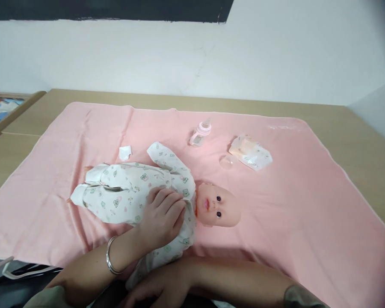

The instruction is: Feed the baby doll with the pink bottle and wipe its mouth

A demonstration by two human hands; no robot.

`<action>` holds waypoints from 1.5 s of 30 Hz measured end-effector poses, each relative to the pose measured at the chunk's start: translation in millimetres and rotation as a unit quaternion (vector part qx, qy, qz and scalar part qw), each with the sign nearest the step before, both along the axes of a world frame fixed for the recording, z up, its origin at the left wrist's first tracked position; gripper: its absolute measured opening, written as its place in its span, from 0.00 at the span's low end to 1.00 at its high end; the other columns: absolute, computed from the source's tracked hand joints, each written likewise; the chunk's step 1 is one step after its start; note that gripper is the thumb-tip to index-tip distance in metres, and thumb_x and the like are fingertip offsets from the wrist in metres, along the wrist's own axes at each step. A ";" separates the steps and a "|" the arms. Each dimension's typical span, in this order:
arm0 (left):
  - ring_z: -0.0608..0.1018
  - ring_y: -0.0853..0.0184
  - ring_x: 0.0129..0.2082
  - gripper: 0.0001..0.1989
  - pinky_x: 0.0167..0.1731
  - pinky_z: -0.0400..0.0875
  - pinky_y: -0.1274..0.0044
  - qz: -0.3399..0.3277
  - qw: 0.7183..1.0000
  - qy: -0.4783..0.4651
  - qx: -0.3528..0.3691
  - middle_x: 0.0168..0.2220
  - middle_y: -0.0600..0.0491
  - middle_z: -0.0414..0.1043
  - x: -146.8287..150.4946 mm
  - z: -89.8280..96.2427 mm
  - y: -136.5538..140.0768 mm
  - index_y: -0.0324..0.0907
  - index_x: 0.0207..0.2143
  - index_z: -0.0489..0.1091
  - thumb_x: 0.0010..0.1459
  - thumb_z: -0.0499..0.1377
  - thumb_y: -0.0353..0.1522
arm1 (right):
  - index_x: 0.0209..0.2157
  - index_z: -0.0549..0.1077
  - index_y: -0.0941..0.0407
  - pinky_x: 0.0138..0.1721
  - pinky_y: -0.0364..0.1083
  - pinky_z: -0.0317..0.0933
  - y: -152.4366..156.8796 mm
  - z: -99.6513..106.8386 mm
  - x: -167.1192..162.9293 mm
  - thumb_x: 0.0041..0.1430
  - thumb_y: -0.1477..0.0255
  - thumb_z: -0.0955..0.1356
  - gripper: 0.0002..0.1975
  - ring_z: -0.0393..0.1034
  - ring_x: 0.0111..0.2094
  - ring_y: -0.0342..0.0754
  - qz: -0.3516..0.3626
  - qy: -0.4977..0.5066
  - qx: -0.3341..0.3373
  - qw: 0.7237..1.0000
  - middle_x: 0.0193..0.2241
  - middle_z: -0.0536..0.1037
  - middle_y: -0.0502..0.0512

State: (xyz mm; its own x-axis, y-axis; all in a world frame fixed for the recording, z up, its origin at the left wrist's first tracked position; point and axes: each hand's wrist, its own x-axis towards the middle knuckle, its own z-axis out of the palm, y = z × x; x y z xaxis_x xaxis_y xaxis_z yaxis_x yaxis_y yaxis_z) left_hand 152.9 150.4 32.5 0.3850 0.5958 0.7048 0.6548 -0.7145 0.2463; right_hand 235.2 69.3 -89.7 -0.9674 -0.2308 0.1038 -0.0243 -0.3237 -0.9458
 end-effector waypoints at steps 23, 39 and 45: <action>0.77 0.57 0.35 0.07 0.39 0.72 0.64 0.116 0.993 0.003 -0.004 0.33 0.51 0.79 -27.6 0.7 -10.3 0.46 0.37 0.69 0.66 0.64 0.27 | 0.62 0.73 0.64 0.82 0.47 0.51 -1.7 -4.2 -1.8 0.68 0.78 0.76 0.23 0.56 0.82 0.61 0.007 -0.004 0.001 1.000 0.77 0.64 0.78; 0.76 0.67 0.28 0.12 0.30 0.73 0.76 0.088 0.990 -0.102 -0.032 0.28 0.57 0.72 -74.3 3.2 9.5 0.46 0.32 0.67 0.59 0.61 0.20 | 0.62 0.72 0.65 0.82 0.46 0.49 3.1 14.7 9.4 0.74 0.55 0.74 0.30 0.53 0.83 0.62 -0.019 0.027 0.005 0.999 0.78 0.61 0.83; 0.75 0.64 0.30 0.11 0.32 0.74 0.73 0.078 0.991 -0.103 -0.039 0.29 0.56 0.72 -72.9 -2.2 7.4 0.47 0.35 0.67 0.61 0.60 0.21 | 0.60 0.71 0.63 0.81 0.46 0.50 3.3 15.6 8.7 0.72 0.51 0.75 0.31 0.54 0.83 0.62 -0.021 0.027 -0.001 0.999 0.77 0.61 0.83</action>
